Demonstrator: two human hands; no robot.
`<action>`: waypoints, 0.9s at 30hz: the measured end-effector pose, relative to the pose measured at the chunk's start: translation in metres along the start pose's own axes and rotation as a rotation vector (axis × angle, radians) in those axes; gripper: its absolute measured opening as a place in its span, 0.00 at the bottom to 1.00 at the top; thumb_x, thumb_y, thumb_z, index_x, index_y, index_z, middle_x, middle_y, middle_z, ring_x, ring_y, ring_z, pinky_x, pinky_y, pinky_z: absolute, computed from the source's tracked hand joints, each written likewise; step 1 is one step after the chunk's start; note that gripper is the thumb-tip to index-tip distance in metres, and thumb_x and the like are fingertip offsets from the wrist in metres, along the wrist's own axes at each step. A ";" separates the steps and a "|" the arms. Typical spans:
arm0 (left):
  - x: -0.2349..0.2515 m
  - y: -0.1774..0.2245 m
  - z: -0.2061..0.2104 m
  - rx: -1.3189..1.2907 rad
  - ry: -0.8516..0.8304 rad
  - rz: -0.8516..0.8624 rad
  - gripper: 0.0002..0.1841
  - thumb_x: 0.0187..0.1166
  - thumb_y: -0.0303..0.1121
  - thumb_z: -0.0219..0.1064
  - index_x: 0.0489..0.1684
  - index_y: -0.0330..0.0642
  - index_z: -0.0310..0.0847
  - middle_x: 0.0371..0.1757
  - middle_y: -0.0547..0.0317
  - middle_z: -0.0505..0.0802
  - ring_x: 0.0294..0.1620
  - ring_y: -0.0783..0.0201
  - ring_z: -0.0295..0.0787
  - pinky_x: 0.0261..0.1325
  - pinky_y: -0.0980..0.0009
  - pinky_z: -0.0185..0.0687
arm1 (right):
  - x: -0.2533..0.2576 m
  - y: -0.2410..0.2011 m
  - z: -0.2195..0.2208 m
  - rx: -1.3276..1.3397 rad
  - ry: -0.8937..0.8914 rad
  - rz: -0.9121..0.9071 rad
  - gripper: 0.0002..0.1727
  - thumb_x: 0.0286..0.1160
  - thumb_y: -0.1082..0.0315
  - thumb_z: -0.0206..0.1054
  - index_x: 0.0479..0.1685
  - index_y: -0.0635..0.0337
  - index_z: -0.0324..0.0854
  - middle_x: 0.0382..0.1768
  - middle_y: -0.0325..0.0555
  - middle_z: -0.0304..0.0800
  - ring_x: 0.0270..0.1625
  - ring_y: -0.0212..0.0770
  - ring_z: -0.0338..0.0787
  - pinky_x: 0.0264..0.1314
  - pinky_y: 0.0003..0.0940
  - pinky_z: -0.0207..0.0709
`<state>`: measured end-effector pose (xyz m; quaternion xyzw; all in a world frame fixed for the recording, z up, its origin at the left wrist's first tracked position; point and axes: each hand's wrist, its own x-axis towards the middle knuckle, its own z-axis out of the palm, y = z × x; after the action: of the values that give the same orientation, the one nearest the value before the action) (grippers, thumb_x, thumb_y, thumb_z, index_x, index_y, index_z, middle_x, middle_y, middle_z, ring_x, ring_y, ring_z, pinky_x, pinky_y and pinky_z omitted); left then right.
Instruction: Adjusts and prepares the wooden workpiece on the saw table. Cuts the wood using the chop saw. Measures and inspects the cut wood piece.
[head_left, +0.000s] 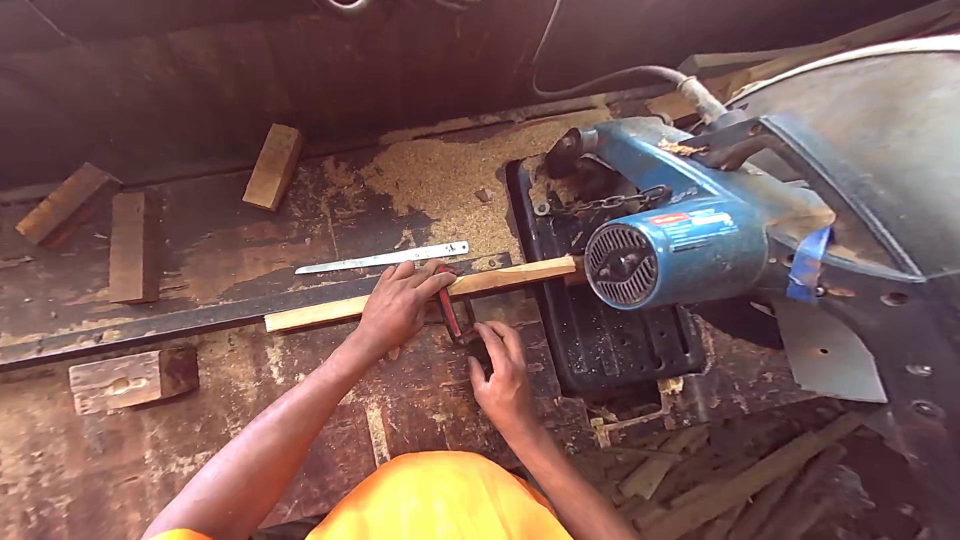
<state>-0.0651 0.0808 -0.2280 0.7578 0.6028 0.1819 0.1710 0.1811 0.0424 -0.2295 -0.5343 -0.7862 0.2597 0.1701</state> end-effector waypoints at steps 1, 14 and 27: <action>0.000 0.000 0.000 0.003 -0.002 -0.008 0.26 0.78 0.32 0.69 0.76 0.66 0.82 0.79 0.66 0.85 0.57 0.55 0.86 0.60 0.55 0.79 | -0.004 0.003 -0.002 -0.054 0.003 0.039 0.31 0.64 0.68 0.78 0.73 0.52 0.82 0.72 0.47 0.82 0.77 0.49 0.79 0.75 0.48 0.79; 0.002 0.001 -0.002 -0.041 -0.019 -0.033 0.26 0.78 0.32 0.69 0.76 0.66 0.82 0.80 0.69 0.84 0.58 0.57 0.85 0.62 0.56 0.78 | -0.010 0.017 -0.006 -0.118 -0.046 0.139 0.17 0.57 0.69 0.85 0.47 0.55 0.89 0.58 0.49 0.84 0.60 0.49 0.87 0.58 0.46 0.88; 0.006 0.002 -0.007 -0.066 -0.053 -0.054 0.30 0.74 0.31 0.72 0.79 0.67 0.79 0.77 0.73 0.86 0.56 0.58 0.85 0.60 0.56 0.78 | -0.009 0.012 -0.020 0.124 -0.060 0.389 0.15 0.67 0.72 0.77 0.53 0.53 0.89 0.61 0.47 0.85 0.48 0.41 0.92 0.50 0.42 0.91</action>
<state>-0.0657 0.0870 -0.2205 0.7398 0.6120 0.1767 0.2166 0.2036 0.0422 -0.2205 -0.6564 -0.6555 0.3515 0.1259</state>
